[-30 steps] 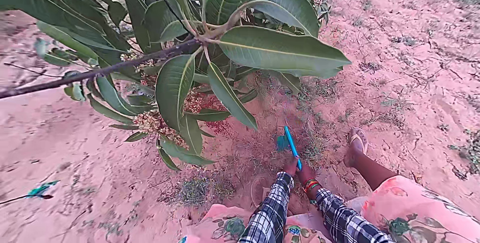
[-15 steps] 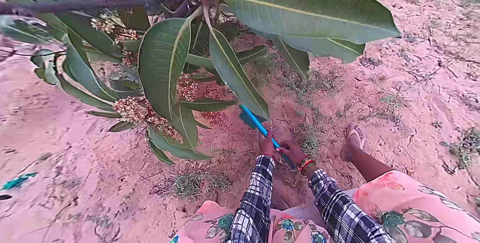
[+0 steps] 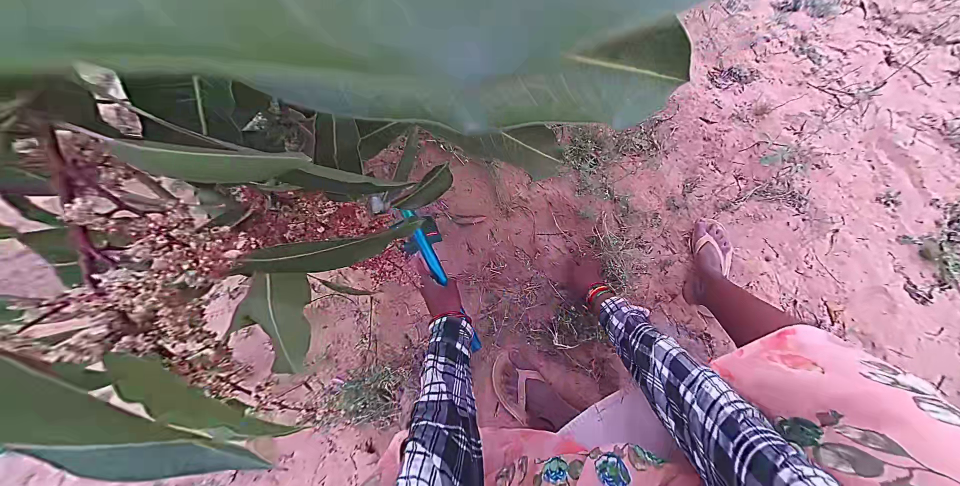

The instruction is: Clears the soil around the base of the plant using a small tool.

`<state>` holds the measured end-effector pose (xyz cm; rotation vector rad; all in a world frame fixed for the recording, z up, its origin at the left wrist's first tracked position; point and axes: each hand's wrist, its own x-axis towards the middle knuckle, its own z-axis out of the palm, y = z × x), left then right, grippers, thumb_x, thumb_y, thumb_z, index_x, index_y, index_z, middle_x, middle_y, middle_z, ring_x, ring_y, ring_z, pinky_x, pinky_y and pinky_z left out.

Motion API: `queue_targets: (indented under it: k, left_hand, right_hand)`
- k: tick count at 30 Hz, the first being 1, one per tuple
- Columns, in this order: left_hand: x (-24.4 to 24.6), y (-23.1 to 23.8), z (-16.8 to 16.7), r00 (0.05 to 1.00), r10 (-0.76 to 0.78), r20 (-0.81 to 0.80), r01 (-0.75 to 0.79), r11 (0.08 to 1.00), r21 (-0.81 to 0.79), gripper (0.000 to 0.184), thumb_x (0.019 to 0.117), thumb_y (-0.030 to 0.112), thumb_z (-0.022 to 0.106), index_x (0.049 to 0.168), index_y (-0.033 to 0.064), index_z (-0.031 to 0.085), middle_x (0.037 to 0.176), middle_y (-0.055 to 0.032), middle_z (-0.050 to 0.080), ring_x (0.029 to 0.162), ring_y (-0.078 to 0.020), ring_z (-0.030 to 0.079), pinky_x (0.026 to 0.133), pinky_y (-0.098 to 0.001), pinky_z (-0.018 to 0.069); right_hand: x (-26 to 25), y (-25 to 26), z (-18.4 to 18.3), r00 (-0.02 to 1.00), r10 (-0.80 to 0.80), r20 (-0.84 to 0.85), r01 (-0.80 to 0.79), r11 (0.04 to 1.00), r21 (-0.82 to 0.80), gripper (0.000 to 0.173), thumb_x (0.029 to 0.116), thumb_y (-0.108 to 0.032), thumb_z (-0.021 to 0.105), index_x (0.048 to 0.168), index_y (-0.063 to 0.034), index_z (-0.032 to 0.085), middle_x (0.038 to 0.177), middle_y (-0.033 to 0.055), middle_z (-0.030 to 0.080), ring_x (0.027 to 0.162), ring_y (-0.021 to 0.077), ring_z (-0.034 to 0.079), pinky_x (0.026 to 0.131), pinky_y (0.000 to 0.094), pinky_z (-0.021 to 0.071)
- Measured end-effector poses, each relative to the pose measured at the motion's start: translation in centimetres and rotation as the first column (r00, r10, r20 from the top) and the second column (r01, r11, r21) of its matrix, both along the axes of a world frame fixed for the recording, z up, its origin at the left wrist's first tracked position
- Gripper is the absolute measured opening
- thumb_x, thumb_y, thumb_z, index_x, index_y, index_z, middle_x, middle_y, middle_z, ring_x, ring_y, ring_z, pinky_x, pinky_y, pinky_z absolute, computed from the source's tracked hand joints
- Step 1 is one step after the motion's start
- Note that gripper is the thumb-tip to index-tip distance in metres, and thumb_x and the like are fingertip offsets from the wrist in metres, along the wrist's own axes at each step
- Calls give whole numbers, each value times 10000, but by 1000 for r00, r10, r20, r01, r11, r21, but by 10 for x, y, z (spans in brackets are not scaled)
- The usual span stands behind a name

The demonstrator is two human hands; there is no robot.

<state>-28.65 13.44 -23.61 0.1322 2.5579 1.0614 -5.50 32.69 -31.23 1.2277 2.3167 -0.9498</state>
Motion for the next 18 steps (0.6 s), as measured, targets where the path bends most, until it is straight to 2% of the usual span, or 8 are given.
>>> queue_targets:
  k: [2, 5, 7, 9, 11, 13, 16, 18]
  left_hand:
    - [6, -10, -16, 999, -41, 23, 41, 999, 0, 772, 976, 14, 617, 1635, 66, 216, 1532, -245, 478, 1383, -359, 517, 1149, -496, 413]
    - [4, -14, -17, 1000, -11, -4, 11, 996, 86, 714, 983, -29, 583, 1620, 75, 277, 1481, -183, 554, 1342, -303, 560, 1117, -452, 445]
    - [0, -9, 2, 999, 25, -40, -22, 998, 62, 604, 1024, 29, 556, 1589, 38, 342, 1474, -219, 552, 1358, -331, 546, 1139, -469, 412]
    - [-10, -9, 24, 993, 89, -80, -82, 993, 86, 489, 1052, 72, 523, 1515, -50, 419, 1455, -261, 548, 1349, -331, 545, 1146, -435, 400]
    - [-23, -19, 32, 970, 212, -119, -173, 945, 278, 439, 1041, 7, 481, 1457, -122, 429, 1429, -291, 530, 1285, -295, 556, 1110, -350, 424]
    - [-38, -25, 47, 942, 328, -75, -268, 866, 422, 465, 1041, -47, 456, 1490, -128, 365, 1509, -280, 455, 1382, -259, 482, 1157, -303, 373]
    - [-71, -49, 39, 938, 323, -129, -203, 809, 552, 631, 1002, -80, 490, 1582, -59, 244, 1594, -240, 374, 1426, -224, 452, 1148, -284, 398]
    - [-81, -58, 31, 915, 401, -43, -324, 794, 515, 647, 1022, -13, 535, 1604, 61, 261, 1535, -198, 455, 1228, -217, 599, 949, -343, 545]
  right_hand:
    - [13, -12, -20, 982, -46, 182, 42, 999, 29, 688, 1000, -162, 587, 1604, 0, 301, 1619, 327, 305, 1507, 510, 281, 1214, 686, 208]
    - [19, -14, -20, 940, -99, 325, 79, 994, 72, 680, 1001, -170, 586, 1605, -19, 312, 1557, 301, 419, 1458, 476, 384, 1148, 680, 309]
    - [22, -10, -15, 927, -113, 357, 107, 994, 37, 604, 1015, -205, 569, 1542, 39, 402, 1531, 310, 451, 1443, 469, 412, 1161, 676, 300]
    - [19, -7, -10, 915, -93, 392, 94, 995, 16, 475, 1001, -276, 597, 1352, 44, 613, 1438, 280, 564, 1378, 456, 496, 1138, 695, 318]
    - [15, -8, -8, 907, -56, 418, 74, 997, -26, 439, 1000, -337, 606, 1261, 7, 687, 1384, 254, 618, 1331, 457, 543, 1105, 730, 333]
    - [14, -8, -10, 904, -42, 426, 69, 996, -48, 438, 979, -341, 621, 1234, 8, 699, 1364, 258, 628, 1305, 471, 559, 1069, 757, 347]
    - [17, -5, -6, 901, -63, 429, 117, 988, -102, 477, 948, -375, 638, 1210, 19, 697, 1343, 250, 640, 1282, 439, 586, 1031, 718, 411]
    - [19, -1, 1, 905, -68, 419, 141, 979, -145, 492, 949, -393, 634, 1197, 28, 694, 1327, 243, 646, 1269, 408, 602, 1013, 684, 443]
